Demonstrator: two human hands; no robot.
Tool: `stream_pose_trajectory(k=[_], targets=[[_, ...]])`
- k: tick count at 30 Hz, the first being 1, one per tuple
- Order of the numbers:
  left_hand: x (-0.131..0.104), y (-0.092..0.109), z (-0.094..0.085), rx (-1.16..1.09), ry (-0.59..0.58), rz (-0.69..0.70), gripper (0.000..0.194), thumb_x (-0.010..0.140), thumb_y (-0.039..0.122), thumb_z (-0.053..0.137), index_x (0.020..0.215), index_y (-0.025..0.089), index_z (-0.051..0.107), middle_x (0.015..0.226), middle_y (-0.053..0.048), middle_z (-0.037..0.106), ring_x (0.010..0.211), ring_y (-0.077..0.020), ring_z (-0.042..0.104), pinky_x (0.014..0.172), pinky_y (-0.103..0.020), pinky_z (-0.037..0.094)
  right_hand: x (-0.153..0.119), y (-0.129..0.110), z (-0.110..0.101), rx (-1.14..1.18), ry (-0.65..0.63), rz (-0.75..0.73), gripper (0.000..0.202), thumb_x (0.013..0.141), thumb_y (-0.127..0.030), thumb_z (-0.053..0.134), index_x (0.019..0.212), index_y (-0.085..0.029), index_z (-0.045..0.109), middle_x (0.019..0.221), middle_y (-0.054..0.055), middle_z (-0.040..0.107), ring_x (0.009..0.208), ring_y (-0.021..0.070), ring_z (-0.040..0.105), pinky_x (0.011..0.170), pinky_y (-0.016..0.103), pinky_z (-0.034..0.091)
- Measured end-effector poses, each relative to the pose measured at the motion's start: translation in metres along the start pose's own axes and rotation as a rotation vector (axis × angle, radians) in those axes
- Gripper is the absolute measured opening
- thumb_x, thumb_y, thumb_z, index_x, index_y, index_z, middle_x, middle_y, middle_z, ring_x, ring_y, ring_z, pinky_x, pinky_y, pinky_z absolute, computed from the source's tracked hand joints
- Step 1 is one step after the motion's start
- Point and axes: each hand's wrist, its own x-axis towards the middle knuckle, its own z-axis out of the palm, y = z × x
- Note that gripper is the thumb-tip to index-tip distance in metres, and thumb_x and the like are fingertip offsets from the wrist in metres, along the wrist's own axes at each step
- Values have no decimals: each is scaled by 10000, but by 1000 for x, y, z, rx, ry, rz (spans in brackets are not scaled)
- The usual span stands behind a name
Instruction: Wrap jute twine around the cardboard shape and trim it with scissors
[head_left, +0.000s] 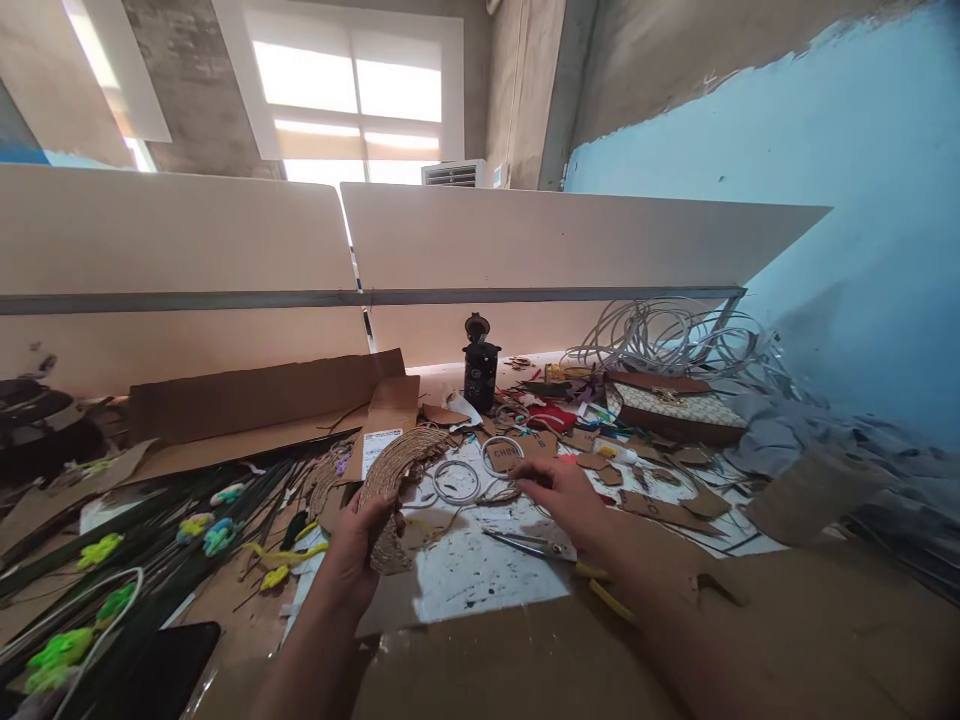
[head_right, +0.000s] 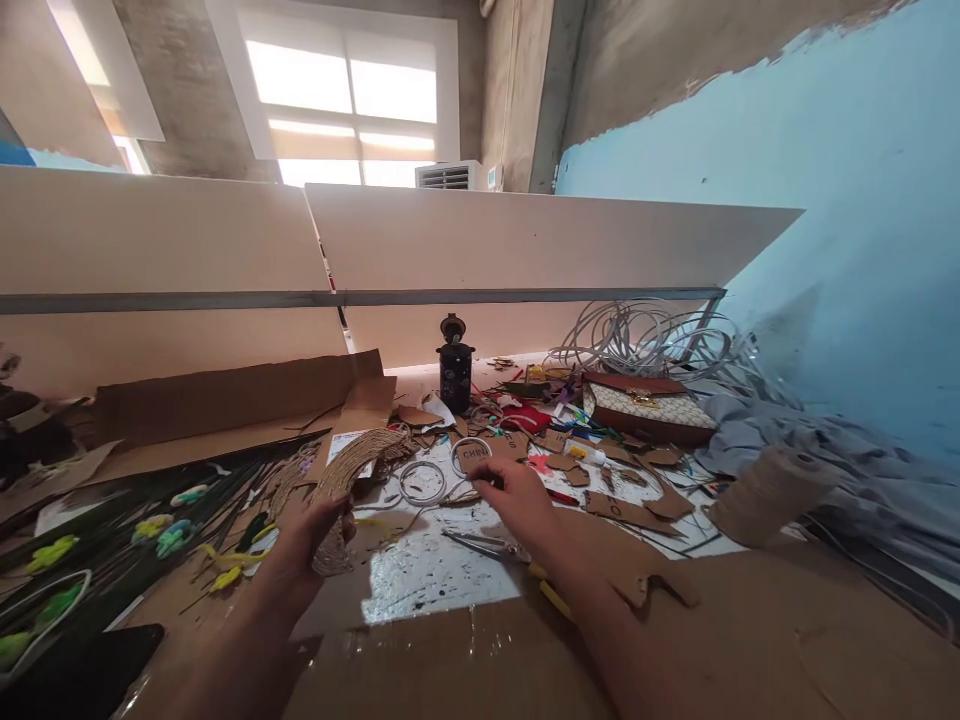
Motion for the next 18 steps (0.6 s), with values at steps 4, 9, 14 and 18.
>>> stream_pose_trajectory(k=[4, 9, 14, 18], targets=[[3, 1, -4, 31, -21, 36, 304, 526, 186, 801, 770, 153, 623, 511, 37, 626, 408, -100, 534, 387, -183, 431, -7, -28, 33, -172, -222, -167, 231, 818, -103, 625, 934, -222, 786, 949, 44, 752, 877, 196, 674, 786, 283, 450], [-1, -4, -4, 42, -119, 8, 353, 540, 227, 819, 837, 161, 639, 572, 51, 635, 433, -88, 525, 417, -187, 420, -11, -43, 79, -360, -319, -290, 254, 834, -127, 661, 1030, -252, 764, 1043, 39, 713, 937, 197, 674, 774, 255, 433], [-2, -10, -5, 102, -242, -30, 244, 592, 229, 776, 768, 164, 620, 602, 36, 631, 462, -86, 522, 439, -189, 398, -14, -35, 96, -482, -294, -273, 176, 919, -146, 555, 882, -199, 719, 989, 56, 703, 818, 179, 673, 681, 256, 388], [2, -14, -7, 117, -288, -51, 232, 621, 225, 768, 800, 159, 634, 621, 11, 649, 474, -99, 531, 458, -204, 404, -17, -29, 82, -348, -290, -206, 160, 931, -139, 495, 943, -192, 646, 958, 66, 710, 812, 192, 665, 675, 262, 391]])
